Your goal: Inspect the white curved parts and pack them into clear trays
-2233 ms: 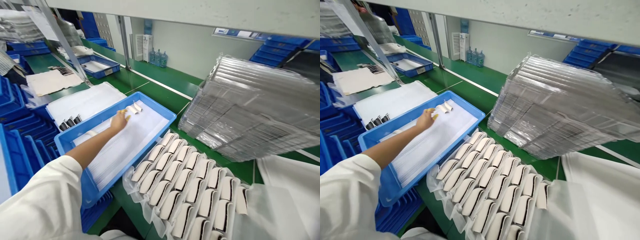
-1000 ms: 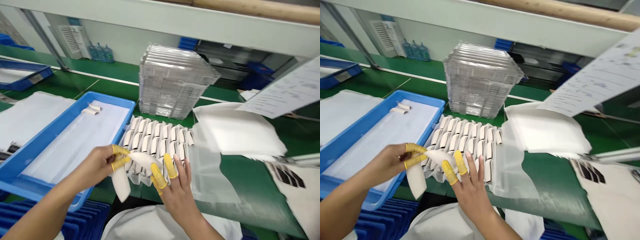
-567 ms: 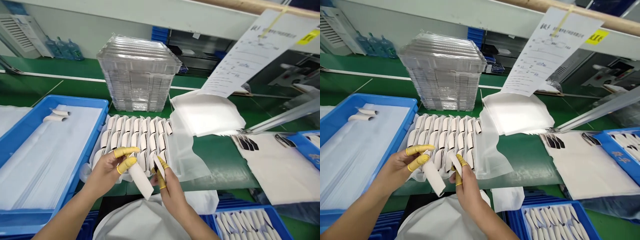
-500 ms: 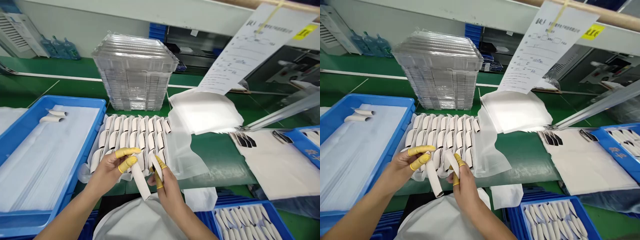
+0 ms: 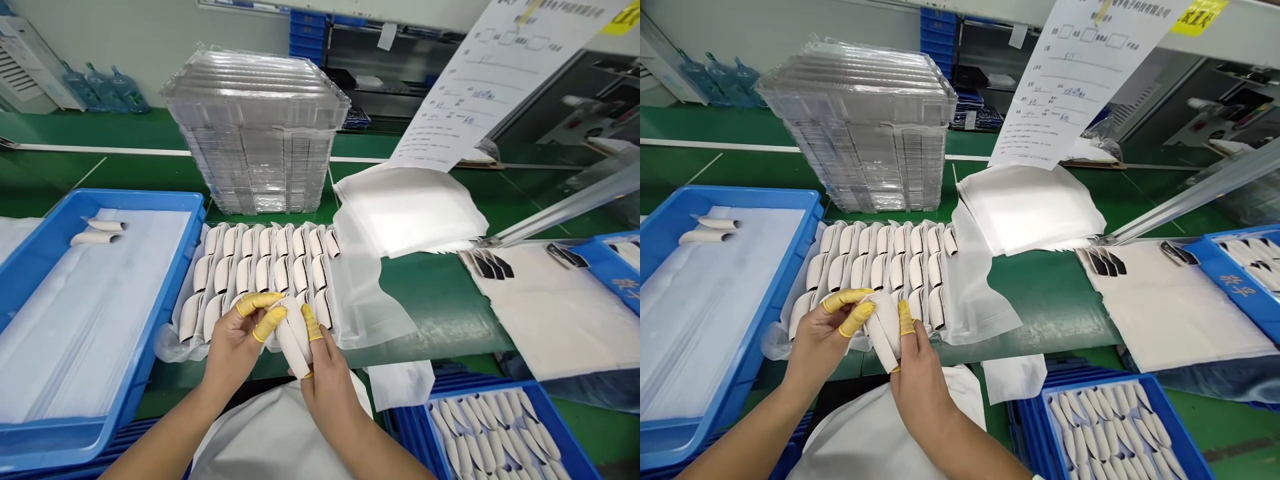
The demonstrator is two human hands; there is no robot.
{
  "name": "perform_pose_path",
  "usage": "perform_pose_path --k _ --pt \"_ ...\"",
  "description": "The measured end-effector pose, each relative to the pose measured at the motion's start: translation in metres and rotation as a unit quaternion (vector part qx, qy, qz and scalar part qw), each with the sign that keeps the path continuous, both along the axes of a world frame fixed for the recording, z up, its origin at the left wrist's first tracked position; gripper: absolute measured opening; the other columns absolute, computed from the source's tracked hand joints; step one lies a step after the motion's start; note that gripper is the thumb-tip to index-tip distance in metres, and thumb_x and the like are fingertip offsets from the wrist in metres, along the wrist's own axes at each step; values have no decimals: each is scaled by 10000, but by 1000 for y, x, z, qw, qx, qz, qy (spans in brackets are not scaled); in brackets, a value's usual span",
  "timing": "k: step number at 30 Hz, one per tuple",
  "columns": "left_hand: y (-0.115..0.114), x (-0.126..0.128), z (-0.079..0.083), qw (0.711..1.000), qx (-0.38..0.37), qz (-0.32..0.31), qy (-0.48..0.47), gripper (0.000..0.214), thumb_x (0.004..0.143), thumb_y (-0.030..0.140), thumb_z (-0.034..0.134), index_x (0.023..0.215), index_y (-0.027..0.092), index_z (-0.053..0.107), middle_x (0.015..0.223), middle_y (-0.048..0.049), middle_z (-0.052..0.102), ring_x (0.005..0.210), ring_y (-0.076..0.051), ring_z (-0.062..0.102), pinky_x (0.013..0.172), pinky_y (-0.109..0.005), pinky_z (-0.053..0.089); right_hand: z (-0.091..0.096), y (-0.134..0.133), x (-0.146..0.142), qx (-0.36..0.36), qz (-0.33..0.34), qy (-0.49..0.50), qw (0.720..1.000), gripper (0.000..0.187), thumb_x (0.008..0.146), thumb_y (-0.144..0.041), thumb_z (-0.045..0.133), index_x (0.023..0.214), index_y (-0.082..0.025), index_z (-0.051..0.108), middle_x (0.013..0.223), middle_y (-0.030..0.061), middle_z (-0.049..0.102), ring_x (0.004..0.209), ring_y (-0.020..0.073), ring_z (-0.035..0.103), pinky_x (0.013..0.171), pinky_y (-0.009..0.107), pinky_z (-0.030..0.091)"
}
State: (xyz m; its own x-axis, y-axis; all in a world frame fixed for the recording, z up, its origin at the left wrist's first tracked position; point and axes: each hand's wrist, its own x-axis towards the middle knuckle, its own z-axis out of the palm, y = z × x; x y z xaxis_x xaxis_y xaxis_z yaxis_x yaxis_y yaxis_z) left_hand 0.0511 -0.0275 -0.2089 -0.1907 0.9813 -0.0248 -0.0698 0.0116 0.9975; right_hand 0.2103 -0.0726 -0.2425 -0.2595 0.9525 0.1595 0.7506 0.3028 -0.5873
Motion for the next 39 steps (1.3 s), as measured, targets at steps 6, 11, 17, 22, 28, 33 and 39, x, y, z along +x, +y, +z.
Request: perform_pose_path --k 6,11,17,22,28,33,39 --pt "4 -4 3 998 33 2 50 90 771 255 760 861 260 761 816 9 691 742 -114 594 693 -215 513 14 1 -1 -68 30 103 992 779 797 55 367 1516 -235 292 1239 148 581 792 192 696 676 323 628" --pt "7 -10 4 994 57 -24 95 126 776 262 763 902 260 765 821 8 694 736 -114 584 691 -223 499 30 1 -2 -171 64 260 948 752 850 -3 409 1533 -280 261 1235 113 606 839 174 712 751 335 622" --pt "17 -18 9 997 13 -21 79 179 784 360 756 891 217 759 808 -11 725 734 -138 626 702 -257 528 43 2 0 -337 118 481 801 745 921 -281 623 1542 -364 220 1356 72 585 1107 179 663 961 399 553" --pt "23 -14 15 997 9 -33 65 195 765 357 767 890 208 756 811 -17 732 737 -142 644 692 -257 536 34 -2 -3 -312 33 510 801 638 872 -373 703 1453 -364 439 1250 46 669 997 173 701 952 407 558" --pt "29 -9 23 998 -20 -39 42 237 741 395 774 850 187 742 748 -13 700 622 -117 586 568 -230 487 38 -2 0 -275 30 494 824 620 845 -371 736 1417 -337 501 1174 42 713 932 167 717 893 383 593" --pt "40 -5 17 988 -116 -95 -19 281 706 438 780 710 172 691 554 33 562 489 -78 457 450 -205 380 47 0 4 -298 63 482 822 829 800 -366 787 1507 -339 353 914 -5 744 835 174 736 856 397 595" --pt "42 1 5 973 -179 -100 -108 385 612 493 839 715 167 664 541 47 528 500 -75 454 479 -202 389 50 3 1 -300 11 456 838 818 800 -434 774 1500 -303 372 768 -30 697 765 163 692 837 394 580"
